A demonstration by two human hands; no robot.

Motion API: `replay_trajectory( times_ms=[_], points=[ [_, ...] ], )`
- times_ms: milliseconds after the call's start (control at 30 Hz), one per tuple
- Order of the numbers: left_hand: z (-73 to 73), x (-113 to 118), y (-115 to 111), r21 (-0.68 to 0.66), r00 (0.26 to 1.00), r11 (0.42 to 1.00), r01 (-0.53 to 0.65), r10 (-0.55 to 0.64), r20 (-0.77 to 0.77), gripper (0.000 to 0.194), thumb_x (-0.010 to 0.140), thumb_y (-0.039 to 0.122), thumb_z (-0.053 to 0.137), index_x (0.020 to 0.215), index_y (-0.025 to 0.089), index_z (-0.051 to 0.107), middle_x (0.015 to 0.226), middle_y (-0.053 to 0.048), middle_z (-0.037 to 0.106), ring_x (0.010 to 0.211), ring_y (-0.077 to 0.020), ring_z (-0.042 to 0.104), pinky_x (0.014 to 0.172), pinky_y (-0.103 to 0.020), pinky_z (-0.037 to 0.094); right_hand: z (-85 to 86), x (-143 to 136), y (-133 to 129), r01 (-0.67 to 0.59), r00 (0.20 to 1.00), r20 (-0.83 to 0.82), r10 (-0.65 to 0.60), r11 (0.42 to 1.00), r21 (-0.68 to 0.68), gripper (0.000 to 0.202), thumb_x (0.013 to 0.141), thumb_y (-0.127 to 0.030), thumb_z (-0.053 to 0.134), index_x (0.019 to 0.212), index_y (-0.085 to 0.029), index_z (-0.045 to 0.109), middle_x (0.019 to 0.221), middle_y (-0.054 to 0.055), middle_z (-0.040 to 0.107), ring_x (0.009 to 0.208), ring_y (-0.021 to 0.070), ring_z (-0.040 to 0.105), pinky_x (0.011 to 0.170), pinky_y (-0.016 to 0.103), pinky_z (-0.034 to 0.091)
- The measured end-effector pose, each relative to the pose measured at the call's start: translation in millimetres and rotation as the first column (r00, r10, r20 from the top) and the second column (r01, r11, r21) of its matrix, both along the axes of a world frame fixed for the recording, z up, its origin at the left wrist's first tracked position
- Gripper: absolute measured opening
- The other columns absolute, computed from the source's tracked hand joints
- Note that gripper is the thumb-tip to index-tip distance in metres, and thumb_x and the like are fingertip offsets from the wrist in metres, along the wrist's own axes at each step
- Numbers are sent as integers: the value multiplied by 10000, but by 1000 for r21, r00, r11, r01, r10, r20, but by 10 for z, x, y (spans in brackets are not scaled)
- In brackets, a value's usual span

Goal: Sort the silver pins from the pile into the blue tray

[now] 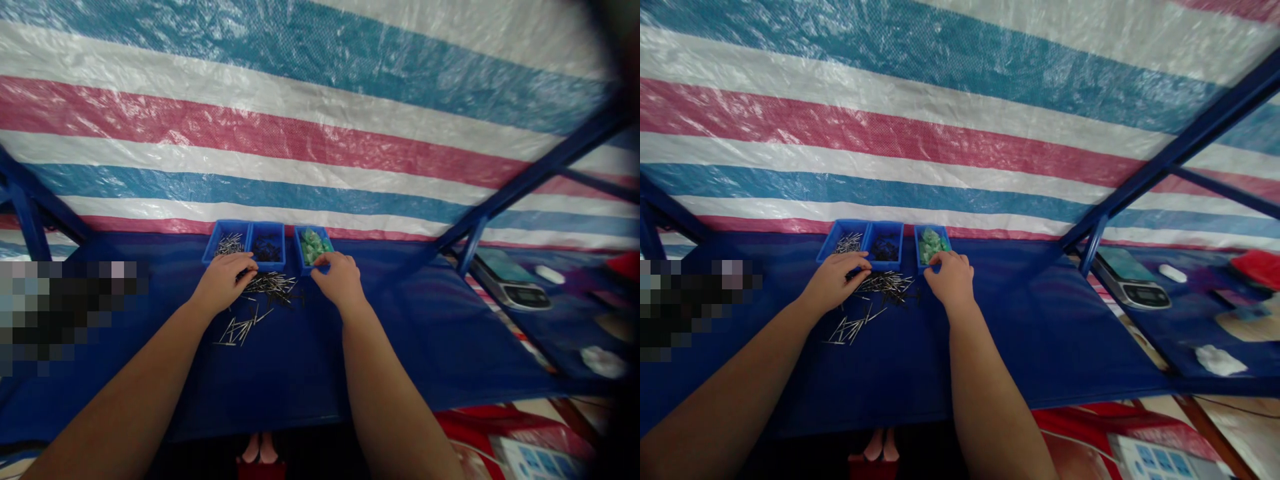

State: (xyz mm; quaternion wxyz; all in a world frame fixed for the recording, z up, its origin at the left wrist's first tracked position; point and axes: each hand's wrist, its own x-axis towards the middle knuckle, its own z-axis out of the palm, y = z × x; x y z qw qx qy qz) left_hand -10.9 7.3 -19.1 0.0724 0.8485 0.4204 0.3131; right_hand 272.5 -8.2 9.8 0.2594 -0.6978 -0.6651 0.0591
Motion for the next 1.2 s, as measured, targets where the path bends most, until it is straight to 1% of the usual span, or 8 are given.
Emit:
replay_trajectory(
  times_ms=[167, 300, 367, 600, 833, 967, 1100, 1200],
  points=[
    [37, -80, -17, -34, 999, 999, -32, 31, -19, 92, 957, 260, 589, 970, 223, 672, 1134, -74, 752, 1190, -255, 664, 1005, -457, 484, -41, 237, 42, 55, 998, 5, -55, 998, -13, 67, 745, -252, 702, 807, -229, 714, 939, 72, 713, 962, 300, 585, 844, 415, 433],
    [57, -158, -26, -29, 999, 998, -53, 53, -12, 107, 951, 272, 580, 967, 214, 668, 1090, -80, 757, 1125, -254, 684, 998, -442, 491, -82, 334, 64, 19, 1000, 4, -19, 1000, 7, 60, 748, -252, 684, 784, -205, 695, 900, 64, 705, 910, 253, 610, 898, 398, 424],
    [55, -183, -22, -24, 998, 998, -56, 56, -11, 113, 948, 281, 578, 965, 214, 668, 1084, -80, 756, 1106, -253, 688, 998, -441, 493, -97, 347, 70, 1, 1000, 5, -1, 1000, 24, 59, 750, -250, 673, 776, -199, 685, 889, 61, 702, 902, 246, 617, 921, 396, 417],
    [55, -181, -21, -29, 998, 998, -59, 58, -28, 104, 948, 267, 574, 966, 224, 666, 1090, -75, 759, 1128, -258, 685, 985, -456, 497, -106, 310, 77, -44, 999, 27, 43, 997, 59, 45, 753, -228, 645, 771, -190, 660, 880, 62, 702, 877, 236, 625, 945, 393, 399],
    [54, -136, -34, -39, 999, 998, -39, 40, 18, 110, 947, 278, 577, 954, 219, 669, 1087, -74, 755, 1161, -264, 674, 1037, -487, 495, -115, 139, 66, -109, 994, 27, 107, 990, 92, 65, 768, -185, 617, 812, -194, 663, 920, 70, 703, 898, 245, 612, 932, 387, 400],
    [64, -121, -36, -46, 999, 998, -44, 45, 25, 128, 947, 280, 564, 944, 213, 673, 1072, -81, 752, 1152, -261, 669, 1046, -471, 496, -114, 76, 62, -148, 989, 18, 147, 984, 95, 77, 783, -178, 609, 829, -191, 669, 924, 75, 699, 900, 243, 610, 933, 387, 406],
    [81, -123, -34, -18, 999, 999, -39, 40, 15, 122, 943, 273, 560, 925, 214, 666, 1031, -74, 743, 1050, -242, 680, 999, -440, 509, -109, 76, 54, -148, 989, 1, 148, 985, 89, 87, 791, -173, 611, 838, -195, 681, 927, 74, 697, 907, 245, 605, 934, 390, 408],
    [89, -131, -36, -7, 998, 998, -63, 63, 17, 112, 930, 252, 560, 914, 211, 663, 965, -60, 734, 954, -225, 676, 945, -405, 514, -91, 72, 32, -124, 992, -7, 125, 989, 76, 85, 791, -187, 632, 851, -205, 690, 948, 74, 692, 928, 252, 597, 918, 393, 412]
  ],
)
